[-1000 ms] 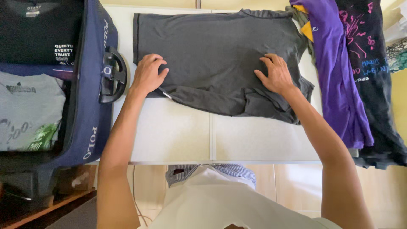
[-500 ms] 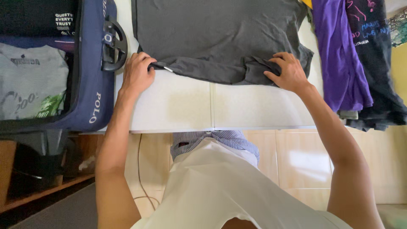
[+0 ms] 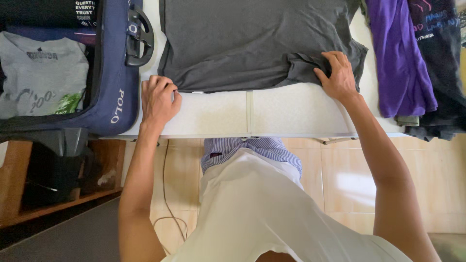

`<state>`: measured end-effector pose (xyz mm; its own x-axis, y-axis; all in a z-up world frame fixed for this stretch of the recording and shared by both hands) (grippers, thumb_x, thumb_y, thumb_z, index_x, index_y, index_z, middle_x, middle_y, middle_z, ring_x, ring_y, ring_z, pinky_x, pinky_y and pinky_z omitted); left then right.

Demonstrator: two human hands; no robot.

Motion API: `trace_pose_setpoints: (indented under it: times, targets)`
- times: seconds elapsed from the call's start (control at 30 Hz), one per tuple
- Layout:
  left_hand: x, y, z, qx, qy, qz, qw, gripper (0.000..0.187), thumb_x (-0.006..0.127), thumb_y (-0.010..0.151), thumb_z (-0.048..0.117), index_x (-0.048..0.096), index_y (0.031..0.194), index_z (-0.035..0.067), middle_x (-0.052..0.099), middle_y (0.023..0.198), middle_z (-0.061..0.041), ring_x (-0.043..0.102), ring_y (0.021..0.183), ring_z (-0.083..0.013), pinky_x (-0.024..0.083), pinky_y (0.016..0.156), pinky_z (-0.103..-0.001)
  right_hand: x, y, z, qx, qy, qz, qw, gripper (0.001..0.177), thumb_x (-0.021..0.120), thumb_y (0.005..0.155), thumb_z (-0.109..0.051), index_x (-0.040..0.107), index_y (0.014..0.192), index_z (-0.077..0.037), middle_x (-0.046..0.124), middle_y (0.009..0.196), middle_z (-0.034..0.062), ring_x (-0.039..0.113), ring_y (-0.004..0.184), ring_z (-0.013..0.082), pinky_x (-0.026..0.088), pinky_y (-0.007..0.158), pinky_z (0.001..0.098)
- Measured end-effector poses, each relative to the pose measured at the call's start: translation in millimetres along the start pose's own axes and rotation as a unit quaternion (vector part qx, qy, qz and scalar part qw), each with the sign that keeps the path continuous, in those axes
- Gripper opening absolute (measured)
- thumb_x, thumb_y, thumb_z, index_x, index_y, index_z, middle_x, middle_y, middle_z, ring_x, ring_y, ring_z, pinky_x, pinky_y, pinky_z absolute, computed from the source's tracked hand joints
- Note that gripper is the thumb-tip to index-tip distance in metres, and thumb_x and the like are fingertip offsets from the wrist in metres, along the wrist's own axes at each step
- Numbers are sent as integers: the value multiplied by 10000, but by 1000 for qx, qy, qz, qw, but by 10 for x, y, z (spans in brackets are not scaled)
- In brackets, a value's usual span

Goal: The person moves a grey t-shirt in a blue bag and then folds a black t-shirt on a white table by spreading it out and smoothing it with their hands.

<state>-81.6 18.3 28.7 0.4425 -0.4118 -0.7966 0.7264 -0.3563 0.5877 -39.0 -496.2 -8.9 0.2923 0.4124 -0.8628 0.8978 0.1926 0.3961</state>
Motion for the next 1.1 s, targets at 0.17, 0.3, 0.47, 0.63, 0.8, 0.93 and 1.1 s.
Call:
trace_pose_setpoints:
  times: [0.17, 0.3, 0.47, 0.63, 0.8, 0.93, 1.1]
  targets:
    - [154, 245, 357, -2, -26, -1, 1000, 162, 768, 910, 178, 732, 819, 50, 646, 956, -69, 583, 967, -282, 436, 824, -457, -86, -84, -46, -9, -3, 25, 1000, 517, 812, 959, -203, 604, 1381, 13, 568, 1382, 200, 524, 1304, 388, 427, 1122, 467]
    - [613, 626, 852, 30, -133, -7, 991, 197, 766, 932, 231, 736, 857, 51, 657, 948, -81, 624, 951, -297, 479, 805, -465, -187, -181, -43, -5, -19, 39, 999, 447, 815, 909, -157, 658, 1294, 6, 597, 1317, 180, 540, 1260, 376, 442, 1090, 463]
    - [1354, 1169, 1496, 16, -227, -100, 969, 238, 729, 964, 274, 743, 1000, 39, 701, 950, -98, 669, 937, -301, 533, 809, -444, -291, -322, 33, 1, -32, 79, 996, 178, 796, 889, -106, 749, 1040, -23, 683, 1145, 148, 599, 1144, 356, 483, 1008, 452]
    - [1821, 1522, 2016, -40, -257, -164, 952, 357, 764, 911, 311, 705, 1075, 0, 726, 915, -126, 697, 913, -326, 547, 766, -466, -415, -462, 63, 18, -31, 85, 996, 100, 746, 941, -64, 733, 1015, 3, 712, 1041, 168, 644, 1032, 376, 501, 894, 481]
    - [1962, 1526, 2205, -33, -308, -199, 930, 284, 785, 861, 193, 710, 1057, 1, 749, 936, -149, 725, 884, -324, 557, 757, -440, -657, -726, 117, 47, 96, 58, 993, 137, 633, 1033, -60, 664, 1141, 18, 710, 1066, 130, 630, 962, 270, 506, 831, 395]
    - [1910, 1395, 2322, 20, -410, -182, 894, 166, 746, 882, 89, 700, 1008, -9, 754, 981, -160, 747, 878, -296, 573, 764, -400, -587, -1071, 462, 206, 269, 25, 941, 131, 582, 1109, -92, 624, 1171, 16, 581, 908, 50, 468, 807, 106, 388, 701, 291]
    - [1679, 1215, 2486, 115, -497, -174, 843, 146, 684, 945, 37, 617, 1060, -22, 755, 1066, -154, 742, 1011, -286, 572, 871, -380, -755, -1374, 606, 198, 417, 31, 887, 115, 570, 1087, -57, 611, 1162, 19, 635, 944, 2, 524, 862, 50, 414, 746, 221]
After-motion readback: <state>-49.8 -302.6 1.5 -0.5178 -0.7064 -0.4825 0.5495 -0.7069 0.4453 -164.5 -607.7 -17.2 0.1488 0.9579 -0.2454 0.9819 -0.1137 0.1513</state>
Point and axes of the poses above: each hand's wrist, its own y-axis towards the middle knuckle, its own x-axis out of the palm, z = x × y, the point moved 7 cm from there along y, towards the middle knuckle
